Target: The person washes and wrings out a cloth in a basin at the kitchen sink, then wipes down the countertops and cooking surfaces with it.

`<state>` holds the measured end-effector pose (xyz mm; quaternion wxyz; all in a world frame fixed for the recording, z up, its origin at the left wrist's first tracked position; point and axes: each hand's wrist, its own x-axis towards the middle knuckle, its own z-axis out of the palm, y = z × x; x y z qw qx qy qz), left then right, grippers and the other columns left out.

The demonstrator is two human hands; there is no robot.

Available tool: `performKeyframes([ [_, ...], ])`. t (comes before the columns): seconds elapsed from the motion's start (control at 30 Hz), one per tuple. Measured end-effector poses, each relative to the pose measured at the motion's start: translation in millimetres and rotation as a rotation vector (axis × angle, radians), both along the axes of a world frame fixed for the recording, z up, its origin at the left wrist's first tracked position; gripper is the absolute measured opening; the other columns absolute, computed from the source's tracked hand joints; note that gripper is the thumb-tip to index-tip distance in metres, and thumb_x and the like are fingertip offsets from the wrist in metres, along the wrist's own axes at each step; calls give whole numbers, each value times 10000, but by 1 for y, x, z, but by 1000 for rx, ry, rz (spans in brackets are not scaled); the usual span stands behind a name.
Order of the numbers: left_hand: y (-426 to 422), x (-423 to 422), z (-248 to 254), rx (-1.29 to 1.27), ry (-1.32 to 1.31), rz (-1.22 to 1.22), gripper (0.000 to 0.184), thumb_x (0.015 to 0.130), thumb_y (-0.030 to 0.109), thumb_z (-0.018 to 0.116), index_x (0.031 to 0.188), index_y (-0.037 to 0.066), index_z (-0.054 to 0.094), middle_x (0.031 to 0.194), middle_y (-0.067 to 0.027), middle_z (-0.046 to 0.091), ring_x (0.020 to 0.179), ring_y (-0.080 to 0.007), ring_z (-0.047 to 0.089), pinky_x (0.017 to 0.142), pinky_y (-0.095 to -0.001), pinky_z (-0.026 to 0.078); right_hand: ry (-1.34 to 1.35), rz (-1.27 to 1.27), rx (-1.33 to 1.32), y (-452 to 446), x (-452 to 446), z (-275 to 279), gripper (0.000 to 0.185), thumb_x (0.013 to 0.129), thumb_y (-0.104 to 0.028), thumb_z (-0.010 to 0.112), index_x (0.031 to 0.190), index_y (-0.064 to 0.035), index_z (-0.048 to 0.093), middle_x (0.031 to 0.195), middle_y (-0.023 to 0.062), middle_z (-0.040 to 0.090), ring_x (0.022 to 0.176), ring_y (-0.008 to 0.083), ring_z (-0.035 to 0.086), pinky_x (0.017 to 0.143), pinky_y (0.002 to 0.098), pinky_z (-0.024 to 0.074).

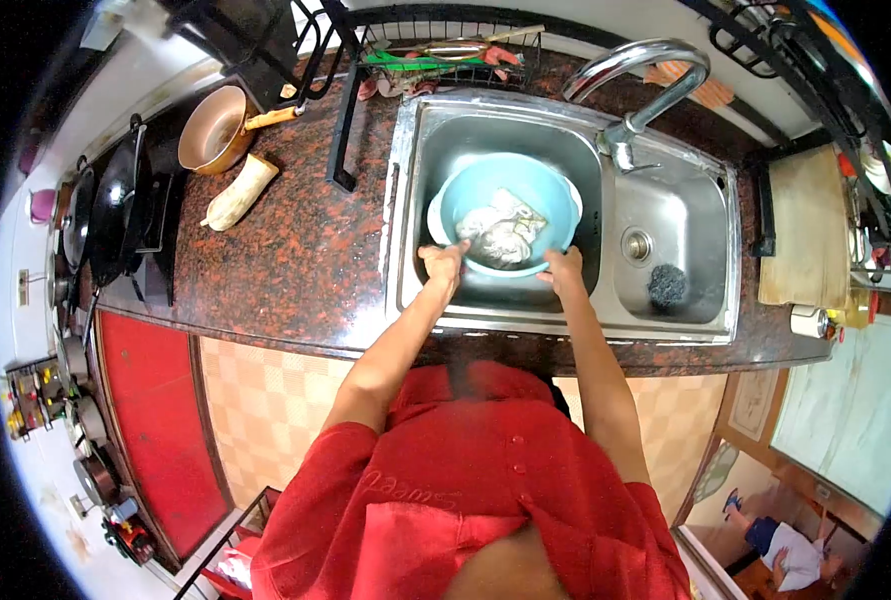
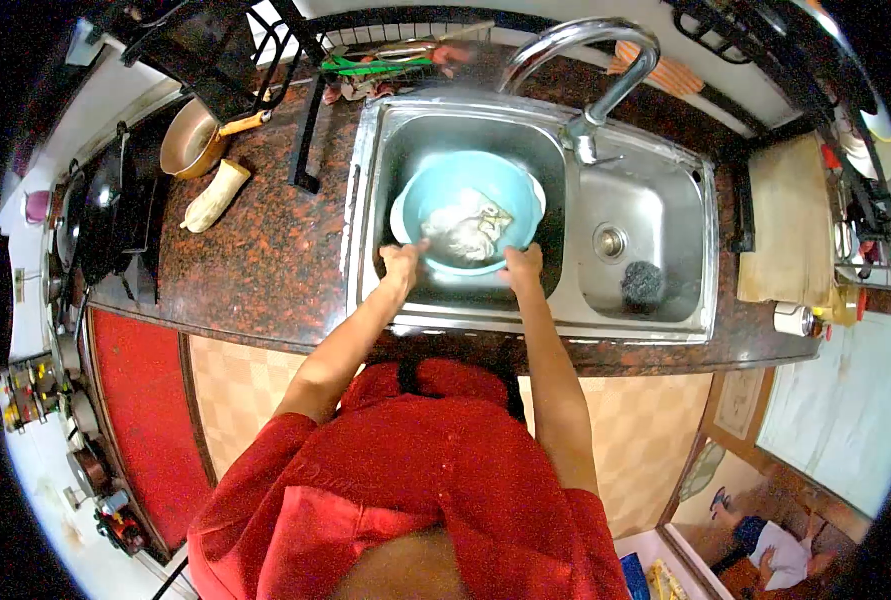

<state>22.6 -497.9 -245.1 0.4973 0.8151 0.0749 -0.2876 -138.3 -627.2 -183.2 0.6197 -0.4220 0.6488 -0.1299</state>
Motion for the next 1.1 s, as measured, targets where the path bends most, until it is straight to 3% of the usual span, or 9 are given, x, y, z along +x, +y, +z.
performKeyframes([
  [0.07, -3, 0, 24, -92, 405, 66, 522, 660, 85, 718, 1025, -23, 360, 856, -160, 557, 735, -230, 565, 492, -348, 474, -40, 41, -4, -1, -12, 12, 353, 717, -35, 561, 1027, 50, 415, 988, 154, 493, 864, 270, 552, 671, 412, 546],
  [0.1, 1, -5, 52, -198, 356, 20, 416, 680, 24, 674, 985, -28, 396, 778, -127, 560, 624, -184, 552, 361, -285, 434, -47, 30, -40, 0, -16, 19, 349, 717, -42, 561, 1016, 59, 412, 981, 156, 490, 868, 275, 555, 666, 400, 550],
  [0.2, 16, -9, 105, -344, 318, -32, 309, 714, 68, 647, 943, -31, 464, 719, -116, 572, 445, -147, 516, 320, -254, 437, -159, 141, -79, 8, -34, 57, 345, 728, -69, 556, 996, 82, 399, 961, 166, 484, 846, 286, 571, 647, 364, 560],
  [0.43, 84, 8, 175, -424, 176, -10, 190, 780, 123, 611, 898, -7, 537, 643, -82, 597, 375, -118, 517, 321, -218, 449, -243, 250, -152, 58, -10, 145, 341, 710, -57, 552, 986, 79, 407, 961, 224, 486, 861, 296, 580, 664, 359, 565],
  [0.67, 180, 67, 187, -264, 61, 8, 384, 821, 399, 575, 796, 16, 593, 618, -57, 597, 408, -115, 544, 342, -216, 453, -408, 248, -85, 151, 24, 126, 352, 731, -79, 548, 1031, 59, 425, 974, 175, 515, 854, 248, 576, 689, 367, 536],
  [0.73, 203, 86, 198, -165, -7, -27, 368, 819, 368, 582, 769, 5, 605, 606, -45, 592, 421, -108, 543, 363, -217, 448, -376, 230, -66, 178, 38, 132, 347, 734, -75, 546, 1035, 51, 427, 984, 161, 512, 883, 235, 561, 711, 375, 520],
  [1.0, 279, 164, 185, 227, -52, -491, 567, 770, 492, 580, 723, -73, 594, 525, -103, 569, 435, -169, 579, 464, -297, 479, -344, 180, -149, 249, 83, 118, 413, 677, -115, 603, 1003, 75, 436, 934, 164, 506, 845, 243, 579, 657, 318, 547],
  [1.07, 284, 171, 201, 333, -128, -619, 584, 773, 525, 561, 723, -55, 609, 539, -131, 582, 470, -201, 598, 488, -328, 484, -416, 162, -182, 259, 86, 117, 447, 682, -129, 608, 1037, 76, 431, 948, 159, 512, 848, 230, 579, 651, 307, 546],
  [1.1, 286, 175, 202, 518, -400, -782, 594, 771, 537, 559, 692, -49, 611, 513, -135, 570, 459, -226, 586, 477, -356, 473, -405, 194, -145, 262, 85, 121, 480, 695, -148, 628, 1081, 56, 427, 992, 170, 508, 877, 246, 567, 717, 348, 516],
])
